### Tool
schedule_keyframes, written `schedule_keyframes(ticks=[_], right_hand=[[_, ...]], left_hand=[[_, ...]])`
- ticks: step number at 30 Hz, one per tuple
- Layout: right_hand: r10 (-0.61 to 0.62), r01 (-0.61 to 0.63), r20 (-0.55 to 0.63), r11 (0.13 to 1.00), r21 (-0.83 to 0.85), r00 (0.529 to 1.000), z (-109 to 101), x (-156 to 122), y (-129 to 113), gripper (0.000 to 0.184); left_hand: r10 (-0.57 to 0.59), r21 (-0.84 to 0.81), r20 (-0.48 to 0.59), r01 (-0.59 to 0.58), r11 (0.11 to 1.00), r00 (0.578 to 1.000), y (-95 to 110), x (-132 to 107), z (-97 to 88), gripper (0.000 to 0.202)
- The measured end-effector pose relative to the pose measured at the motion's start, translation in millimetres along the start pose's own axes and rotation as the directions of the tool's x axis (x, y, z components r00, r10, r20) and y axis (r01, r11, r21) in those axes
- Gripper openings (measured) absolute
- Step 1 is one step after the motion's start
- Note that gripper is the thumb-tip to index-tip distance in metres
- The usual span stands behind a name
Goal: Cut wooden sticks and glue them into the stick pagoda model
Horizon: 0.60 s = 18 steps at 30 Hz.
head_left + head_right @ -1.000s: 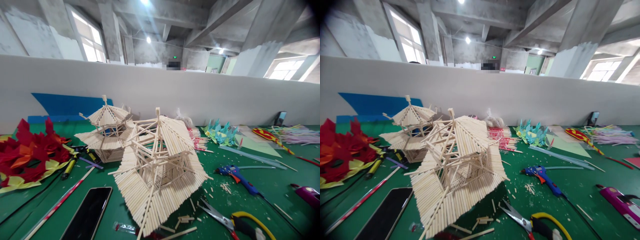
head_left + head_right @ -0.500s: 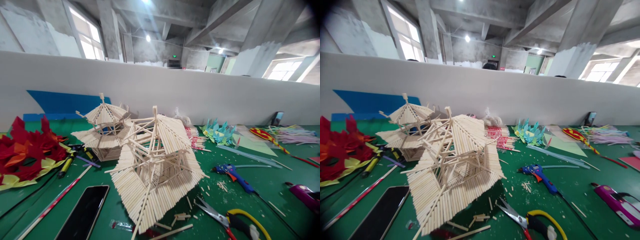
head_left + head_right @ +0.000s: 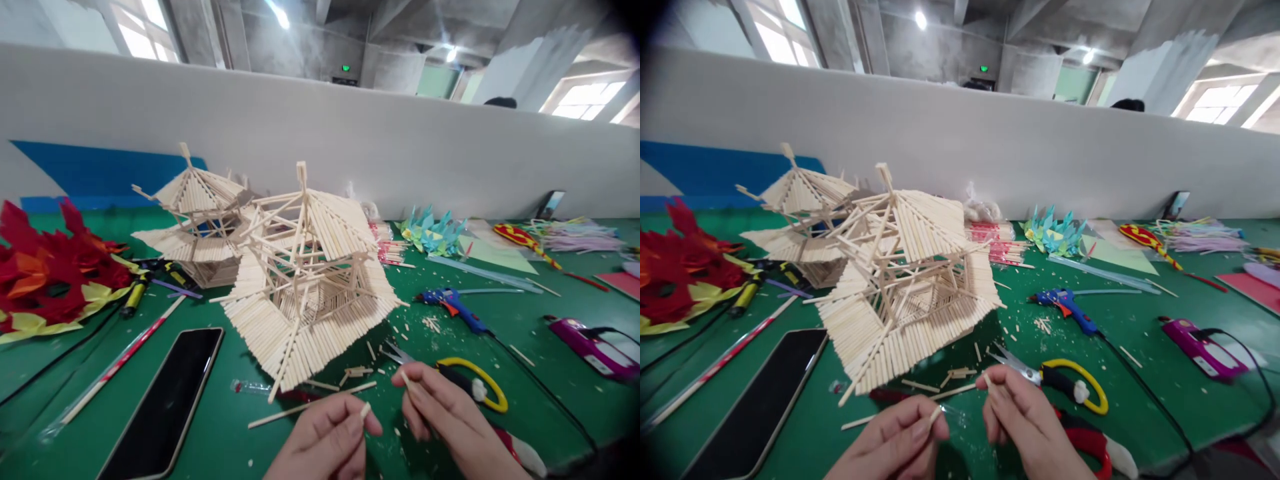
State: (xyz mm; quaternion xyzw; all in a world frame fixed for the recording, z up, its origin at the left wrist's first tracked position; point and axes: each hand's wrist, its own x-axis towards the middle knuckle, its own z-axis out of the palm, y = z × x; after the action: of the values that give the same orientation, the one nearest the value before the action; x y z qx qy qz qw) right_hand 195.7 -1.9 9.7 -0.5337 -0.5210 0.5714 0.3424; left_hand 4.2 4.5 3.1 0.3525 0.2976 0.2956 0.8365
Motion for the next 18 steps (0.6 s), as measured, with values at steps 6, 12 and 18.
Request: schedule_keyframes(ticks=[6, 12, 18], right_hand=[[0.031, -0.008, -0.137, 0.986, 0.165, 0.99, 13, 10, 23, 0.02], [0.022, 0.01, -0.15, 0.978, 0.209, 0.988, 19, 11, 31, 0.025], [-0.034, 0.058, -0.125, 0.979, 0.197, 0.992, 25, 12, 29, 0.019]], left_hand=[[0.289, 0.889, -0.118, -0.028, 0.456, 0.95, -13, 12, -3.9, 0.026], [0.379, 0.995, -0.099, 0.102, 0.013, 0.92, -20, 32, -23.9, 0.033], [0.446, 0.997, -0.057, 0.076, -0.026, 0.893, -25, 25, -23.7, 0.036]])
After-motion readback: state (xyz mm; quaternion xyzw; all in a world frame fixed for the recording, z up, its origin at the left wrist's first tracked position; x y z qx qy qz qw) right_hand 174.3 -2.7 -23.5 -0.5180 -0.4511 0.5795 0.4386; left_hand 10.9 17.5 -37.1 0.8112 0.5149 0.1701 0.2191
